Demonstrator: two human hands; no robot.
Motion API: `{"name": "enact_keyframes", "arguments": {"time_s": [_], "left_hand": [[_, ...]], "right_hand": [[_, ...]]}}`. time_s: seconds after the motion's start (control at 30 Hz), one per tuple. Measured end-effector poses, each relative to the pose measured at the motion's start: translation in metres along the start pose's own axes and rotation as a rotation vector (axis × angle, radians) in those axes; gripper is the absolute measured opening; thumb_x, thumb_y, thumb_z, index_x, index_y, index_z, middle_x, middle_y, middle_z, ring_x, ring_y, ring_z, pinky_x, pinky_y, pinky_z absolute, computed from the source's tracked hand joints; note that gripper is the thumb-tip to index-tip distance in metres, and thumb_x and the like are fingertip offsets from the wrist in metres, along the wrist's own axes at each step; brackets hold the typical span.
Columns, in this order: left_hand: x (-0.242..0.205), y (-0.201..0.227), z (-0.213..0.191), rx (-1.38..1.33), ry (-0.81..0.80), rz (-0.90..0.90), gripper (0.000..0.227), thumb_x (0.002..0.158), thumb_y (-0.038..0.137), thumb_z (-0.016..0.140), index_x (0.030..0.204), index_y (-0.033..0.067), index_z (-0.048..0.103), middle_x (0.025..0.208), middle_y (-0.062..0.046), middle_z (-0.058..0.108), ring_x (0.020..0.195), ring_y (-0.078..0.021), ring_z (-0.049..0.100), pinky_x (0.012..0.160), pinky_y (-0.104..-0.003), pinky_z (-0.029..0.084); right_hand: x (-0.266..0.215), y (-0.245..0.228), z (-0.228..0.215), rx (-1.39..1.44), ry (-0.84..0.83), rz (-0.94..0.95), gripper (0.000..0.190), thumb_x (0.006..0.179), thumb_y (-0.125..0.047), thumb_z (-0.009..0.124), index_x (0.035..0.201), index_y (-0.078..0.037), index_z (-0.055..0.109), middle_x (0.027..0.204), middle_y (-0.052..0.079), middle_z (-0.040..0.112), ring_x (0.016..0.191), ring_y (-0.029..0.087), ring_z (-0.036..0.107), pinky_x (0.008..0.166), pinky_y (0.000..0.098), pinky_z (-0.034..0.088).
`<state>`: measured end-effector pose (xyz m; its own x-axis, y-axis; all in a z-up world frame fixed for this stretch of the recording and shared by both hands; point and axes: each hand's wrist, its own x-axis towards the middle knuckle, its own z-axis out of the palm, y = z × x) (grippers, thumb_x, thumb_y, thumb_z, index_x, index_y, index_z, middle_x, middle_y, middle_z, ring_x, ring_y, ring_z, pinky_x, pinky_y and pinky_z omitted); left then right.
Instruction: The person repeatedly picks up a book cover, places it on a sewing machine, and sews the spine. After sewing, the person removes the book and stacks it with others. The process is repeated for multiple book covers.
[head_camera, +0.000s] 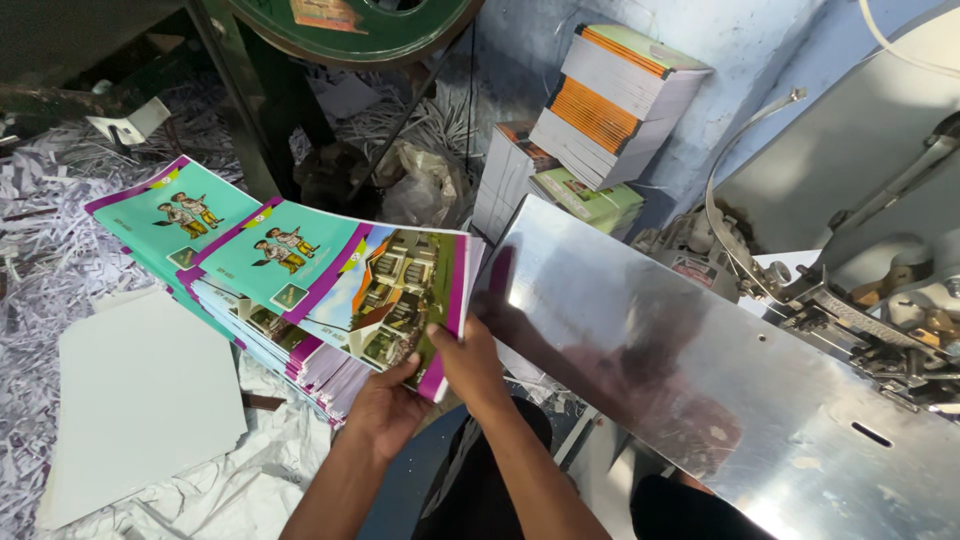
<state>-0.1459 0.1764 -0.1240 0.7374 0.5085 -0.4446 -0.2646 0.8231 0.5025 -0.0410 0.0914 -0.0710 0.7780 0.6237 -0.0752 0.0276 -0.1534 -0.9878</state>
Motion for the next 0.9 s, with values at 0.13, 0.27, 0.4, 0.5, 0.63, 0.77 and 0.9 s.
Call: {"name": "enact_keyframes", "arguments": {"time_s": [0.13, 0.27, 0.4, 0.5, 0.63, 0.77, 0.9], "left_hand": [[0.013, -0.008, -0.015, 0.028, 0.098, -0.089, 0.035, 0.086, 0.01, 0.067, 0.119, 0.006, 0.06, 0.106, -0.008, 0.064, 0.094, -0.0227, 0.063, 0.085, -0.042, 0.052], [0.025, 0.004, -0.036, 0.018, 0.301, 0.011, 0.026, 0.087, 0.013, 0.07, 0.108, 0.0095, 0.054, 0.09, -0.003, 0.05, 0.076, -0.0193, 0.049, 0.073, -0.043, 0.045], [0.021, 0.021, -0.036, 0.408, 0.473, 0.426, 0.03, 0.085, 0.009, 0.068, 0.109, 0.0184, 0.052, 0.089, 0.001, 0.054, 0.074, -0.0125, 0.052, 0.066, -0.035, 0.044], [0.026, 0.043, -0.015, 0.693, 0.222, 0.693, 0.018, 0.091, 0.009, 0.069, 0.106, 0.0077, 0.059, 0.091, -0.002, 0.058, 0.078, -0.0125, 0.054, 0.065, -0.033, 0.045], [0.045, 0.071, 0.041, 1.063, -0.171, 0.964, 0.025, 0.092, 0.011, 0.068, 0.116, 0.0049, 0.064, 0.115, -0.009, 0.067, 0.108, -0.0185, 0.066, 0.09, -0.032, 0.055], [0.06, 0.091, 0.099, 1.447, -0.443, 1.165, 0.062, 0.086, 0.017, 0.075, 0.143, 0.0047, 0.054, 0.143, -0.019, 0.056, 0.134, -0.0379, 0.051, 0.111, -0.047, 0.041], [0.072, 0.102, 0.141, 1.605, -0.641, 1.222, 0.078, 0.073, 0.016, 0.084, 0.143, 0.0002, 0.053, 0.142, -0.028, 0.052, 0.131, -0.0449, 0.049, 0.107, -0.05, 0.039]], "right_hand": [[-0.003, 0.006, -0.009, 0.157, 0.028, 0.078, 0.036, 0.095, -0.019, 0.065, 0.129, -0.006, 0.067, 0.113, 0.013, 0.076, 0.102, 0.022, 0.07, 0.092, 0.0364, 0.053], [-0.001, 0.021, -0.029, 0.257, 0.081, 0.059, 0.035, 0.095, -0.017, 0.065, 0.129, -0.004, 0.067, 0.116, 0.012, 0.075, 0.105, 0.02, 0.07, 0.094, 0.0351, 0.052], [-0.007, 0.037, -0.051, 0.299, 0.129, -0.002, 0.036, 0.094, -0.015, 0.067, 0.127, -0.001, 0.068, 0.115, 0.011, 0.076, 0.103, 0.019, 0.069, 0.094, 0.0334, 0.052], [-0.012, 0.045, -0.067, 0.319, 0.15, -0.044, 0.037, 0.094, -0.015, 0.067, 0.128, -0.002, 0.068, 0.114, 0.008, 0.075, 0.102, 0.016, 0.067, 0.094, 0.0318, 0.051], [-0.019, 0.045, -0.082, 0.312, 0.144, -0.155, 0.034, 0.096, -0.017, 0.068, 0.125, 0.001, 0.07, 0.11, 0.006, 0.074, 0.099, 0.013, 0.065, 0.092, 0.0303, 0.05], [-0.026, 0.04, -0.088, 0.158, 0.164, -0.092, 0.034, 0.097, -0.021, 0.066, 0.125, -0.003, 0.072, 0.101, 0.005, 0.075, 0.092, 0.012, 0.065, 0.086, 0.0283, 0.05], [-0.031, 0.036, -0.094, 0.158, 0.168, -0.14, 0.033, 0.097, -0.021, 0.066, 0.122, -0.002, 0.072, 0.099, 0.002, 0.074, 0.09, 0.01, 0.063, 0.084, 0.0263, 0.05]]}}
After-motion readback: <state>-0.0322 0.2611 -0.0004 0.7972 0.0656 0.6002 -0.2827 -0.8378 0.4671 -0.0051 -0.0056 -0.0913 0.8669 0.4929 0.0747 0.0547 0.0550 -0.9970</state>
